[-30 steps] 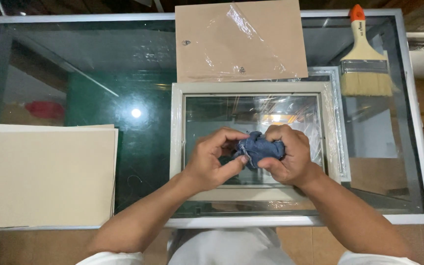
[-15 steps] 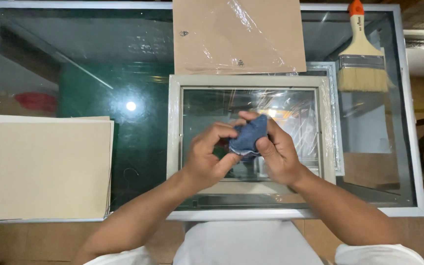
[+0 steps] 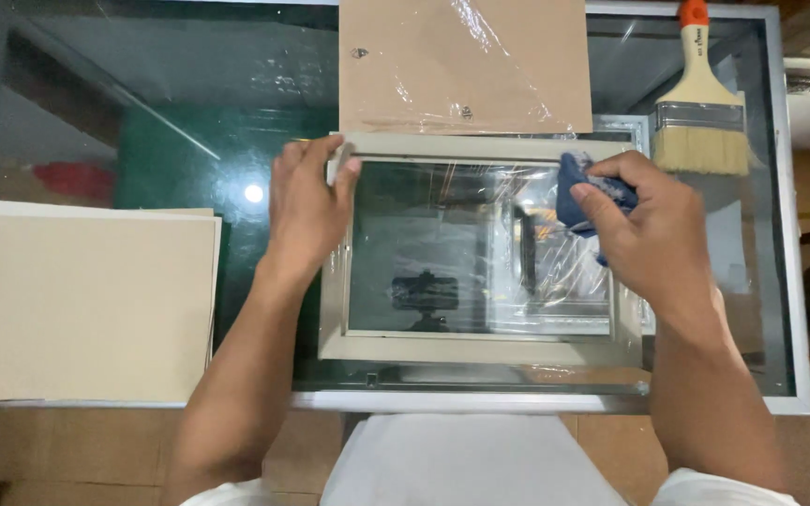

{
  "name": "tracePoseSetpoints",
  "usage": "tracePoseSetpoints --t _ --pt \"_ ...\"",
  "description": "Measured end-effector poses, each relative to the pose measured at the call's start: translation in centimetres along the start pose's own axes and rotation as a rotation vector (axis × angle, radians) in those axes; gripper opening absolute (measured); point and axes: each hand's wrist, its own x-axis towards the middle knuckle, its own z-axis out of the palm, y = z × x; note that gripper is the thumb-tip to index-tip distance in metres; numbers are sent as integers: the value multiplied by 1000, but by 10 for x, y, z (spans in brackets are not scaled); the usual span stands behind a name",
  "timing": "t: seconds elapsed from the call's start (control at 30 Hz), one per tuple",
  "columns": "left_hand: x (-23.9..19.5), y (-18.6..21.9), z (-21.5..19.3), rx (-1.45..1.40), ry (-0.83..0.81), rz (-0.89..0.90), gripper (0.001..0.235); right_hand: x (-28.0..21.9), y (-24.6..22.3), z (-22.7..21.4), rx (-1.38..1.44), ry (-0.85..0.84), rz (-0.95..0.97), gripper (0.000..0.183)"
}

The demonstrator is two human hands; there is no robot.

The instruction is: Cleaning and preparing a picture frame for assembly by brushing and wiping the glass.

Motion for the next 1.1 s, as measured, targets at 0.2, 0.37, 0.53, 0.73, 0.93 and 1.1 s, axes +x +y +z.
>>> tracePoseSetpoints --t 0.2,0.37,0.53,0.73,0.93,1.1 --pt "8 -15 19 42 142 -55 32 0 42 11 -728 -120 202 24" --pt "23 -24 15 54 192 -40 18 4 37 22 -610 -95 259 36" --pt "27 -48 35 -33 226 -115 14 11 49 66 -497 -125 164 44" --pt "27 -53 29 -63 217 -100 14 31 -25 157 -258 -198 -224 34" --pt "27 -43 32 -22 216 -94 15 40 -30 163 -370 -180 -336 24" --pt "30 -45 45 110 268 -51 18 17 37 85 -569 -88 -75 24"
